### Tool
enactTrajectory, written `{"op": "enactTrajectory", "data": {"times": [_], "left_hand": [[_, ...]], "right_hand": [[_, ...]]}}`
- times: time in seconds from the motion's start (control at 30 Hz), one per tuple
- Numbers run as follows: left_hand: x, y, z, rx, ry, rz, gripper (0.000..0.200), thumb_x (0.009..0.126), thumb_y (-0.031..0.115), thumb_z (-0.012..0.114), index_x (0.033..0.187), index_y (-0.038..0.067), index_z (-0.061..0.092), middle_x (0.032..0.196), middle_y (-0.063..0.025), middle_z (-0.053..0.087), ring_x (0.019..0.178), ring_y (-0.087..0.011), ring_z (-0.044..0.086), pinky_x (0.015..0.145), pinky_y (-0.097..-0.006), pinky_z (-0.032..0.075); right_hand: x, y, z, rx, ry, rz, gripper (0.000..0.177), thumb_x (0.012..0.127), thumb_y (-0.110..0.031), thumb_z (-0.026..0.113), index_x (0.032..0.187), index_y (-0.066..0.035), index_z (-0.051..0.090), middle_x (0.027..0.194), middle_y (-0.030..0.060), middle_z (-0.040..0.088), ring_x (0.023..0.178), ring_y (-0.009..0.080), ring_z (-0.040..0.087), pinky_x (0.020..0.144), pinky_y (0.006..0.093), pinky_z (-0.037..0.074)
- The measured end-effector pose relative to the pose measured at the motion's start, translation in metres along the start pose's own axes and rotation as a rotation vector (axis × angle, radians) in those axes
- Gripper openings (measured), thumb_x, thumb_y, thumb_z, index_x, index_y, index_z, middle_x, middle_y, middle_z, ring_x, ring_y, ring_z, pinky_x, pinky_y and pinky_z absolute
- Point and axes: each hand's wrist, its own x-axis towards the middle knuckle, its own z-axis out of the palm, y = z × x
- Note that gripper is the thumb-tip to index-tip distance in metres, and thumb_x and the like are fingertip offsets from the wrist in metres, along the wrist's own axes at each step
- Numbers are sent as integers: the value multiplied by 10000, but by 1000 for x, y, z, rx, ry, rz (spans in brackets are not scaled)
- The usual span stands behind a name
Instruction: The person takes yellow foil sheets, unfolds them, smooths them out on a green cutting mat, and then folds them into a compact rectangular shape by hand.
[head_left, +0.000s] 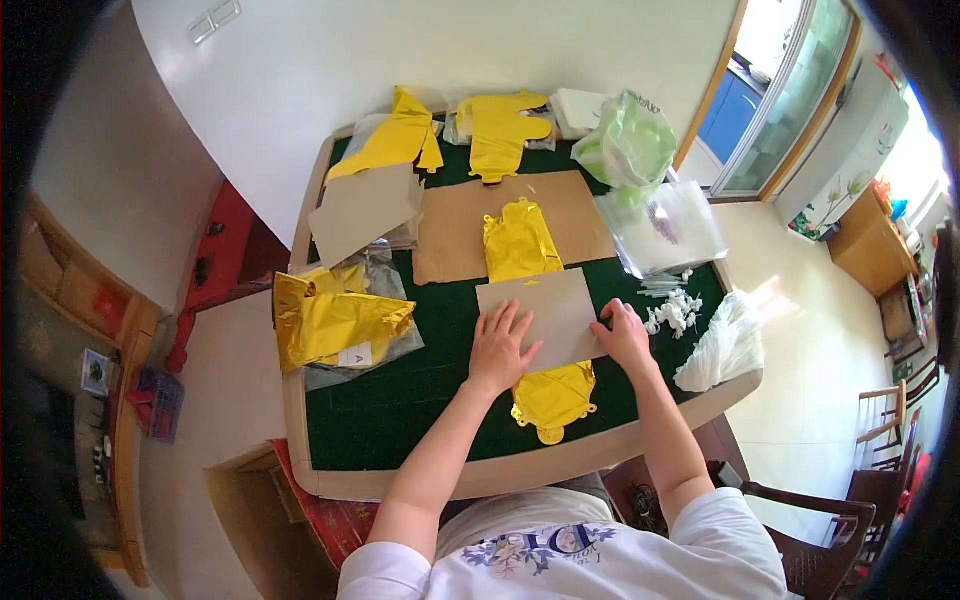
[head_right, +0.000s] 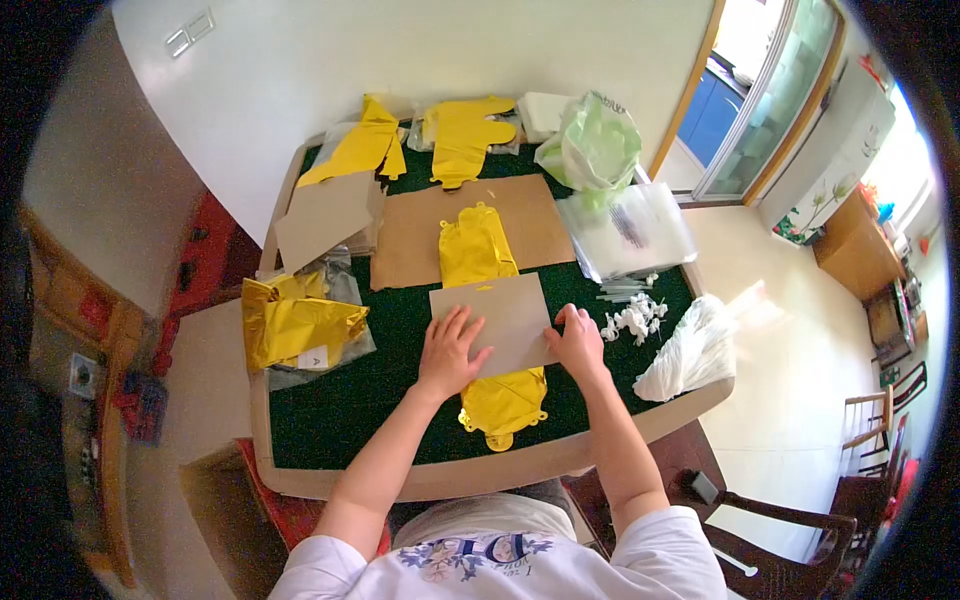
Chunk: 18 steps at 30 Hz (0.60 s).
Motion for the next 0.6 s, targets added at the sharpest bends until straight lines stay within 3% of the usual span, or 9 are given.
{"op": "enactTrajectory", "data": {"times": [0.2,0.3,0.4,0.5,0.6], "left_hand": [[1,1,-2,21,-73,-34,520,877,398,578,1309,117,506,1420,-156,407,1363,-300,316,1108,-497,237],[0,1,2,25,-68,-33,525,885,406,561,1320,120,492,1424,-152,401,1366,-299,307,1112,-496,232],[0,1,2,39,-68,-28,529,886,413,560,1321,119,489,1423,-149,400,1362,-301,308,1112,-495,235],[0,0,5,51,-43,-15,532,882,419,566,1314,119,493,1417,-147,405,1352,-303,322,1108,-494,242],[0,0,4,40,-33,-13,534,876,418,575,1310,119,493,1410,-146,410,1344,-303,333,1103,-493,251]], "right_hand": [[89,-22,12,149,131,-274,316,764,-210,690,1010,-25,615,988,177,629,954,346,593,824,425,479],[133,-47,28,178,84,-228,376,789,-243,680,1077,-10,616,1037,189,640,1015,352,592,871,416,476],[168,-64,38,205,-55,-37,404,809,-271,671,1091,15,619,1083,213,638,1076,354,582,917,401,464],[187,-77,42,156,-41,5,387,823,-214,682,1113,32,610,1077,201,655,1009,306,635,854,391,508],[186,-87,26,650,-450,210,374,810,-120,703,1130,46,604,1052,167,668,892,235,670,746,366,547]]}}
